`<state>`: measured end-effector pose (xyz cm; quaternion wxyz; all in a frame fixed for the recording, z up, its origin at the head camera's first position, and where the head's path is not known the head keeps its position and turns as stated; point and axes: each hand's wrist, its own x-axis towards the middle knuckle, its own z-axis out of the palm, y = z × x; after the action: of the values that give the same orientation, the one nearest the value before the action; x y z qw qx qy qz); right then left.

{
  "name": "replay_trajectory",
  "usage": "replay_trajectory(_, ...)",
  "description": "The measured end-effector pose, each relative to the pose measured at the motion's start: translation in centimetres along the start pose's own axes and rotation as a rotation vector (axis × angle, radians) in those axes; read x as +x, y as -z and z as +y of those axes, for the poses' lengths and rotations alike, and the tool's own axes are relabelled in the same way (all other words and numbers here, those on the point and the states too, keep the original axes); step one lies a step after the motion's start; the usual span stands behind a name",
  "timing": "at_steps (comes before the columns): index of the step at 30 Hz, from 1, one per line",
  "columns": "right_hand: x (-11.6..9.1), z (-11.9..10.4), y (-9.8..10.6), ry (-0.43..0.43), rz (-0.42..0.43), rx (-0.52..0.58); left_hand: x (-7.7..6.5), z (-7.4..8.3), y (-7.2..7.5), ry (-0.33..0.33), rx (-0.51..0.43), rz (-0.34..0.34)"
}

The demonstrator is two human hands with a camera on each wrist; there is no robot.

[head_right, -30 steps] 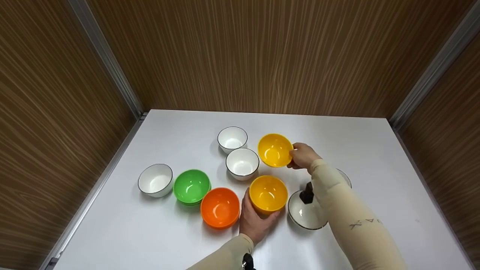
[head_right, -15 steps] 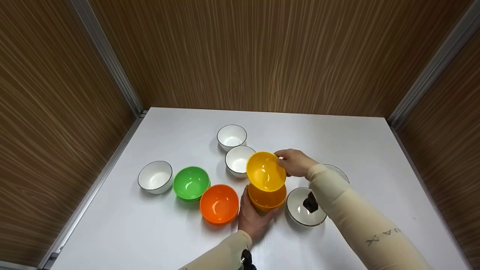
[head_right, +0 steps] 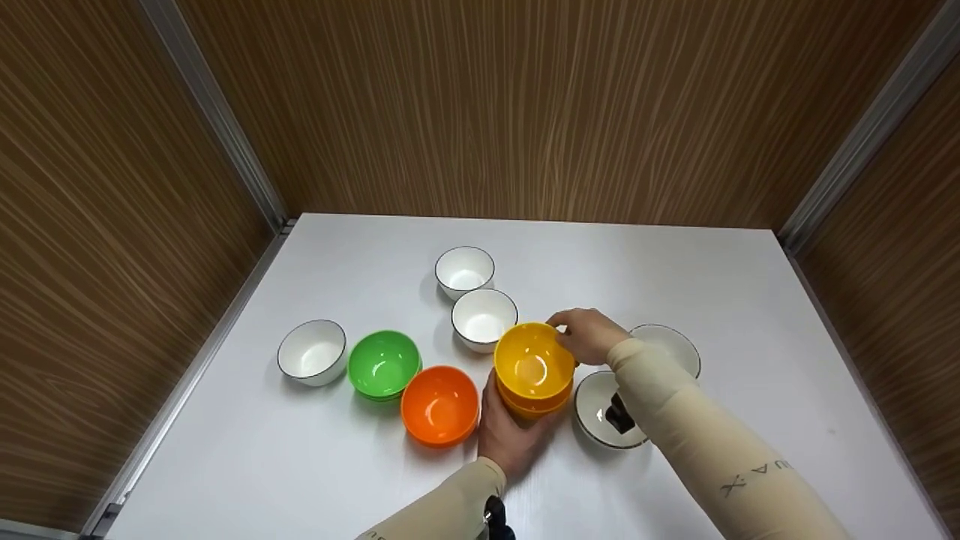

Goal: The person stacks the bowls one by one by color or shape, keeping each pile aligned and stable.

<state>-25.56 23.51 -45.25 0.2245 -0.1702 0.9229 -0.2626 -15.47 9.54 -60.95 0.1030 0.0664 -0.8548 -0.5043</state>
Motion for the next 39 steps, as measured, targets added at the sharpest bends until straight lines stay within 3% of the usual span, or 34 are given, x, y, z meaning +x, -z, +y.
replay_trajectory(14,0.4,0.8,-1.2,-0.024,0.005,-0.022,0.1,0.0,-0.2,-0.037,0.015,0.026)
replay_trajectory(28,0.8,1.5,-1.9,-0.002,0.044,-0.110,0.0,-0.1,-0.2,-0.038,-0.008,0.046)
replay_trajectory(39,1.0,1.9,-2.5,0.030,0.052,-0.108,0.1,-0.2,-0.3,-0.051,-0.021,0.041)
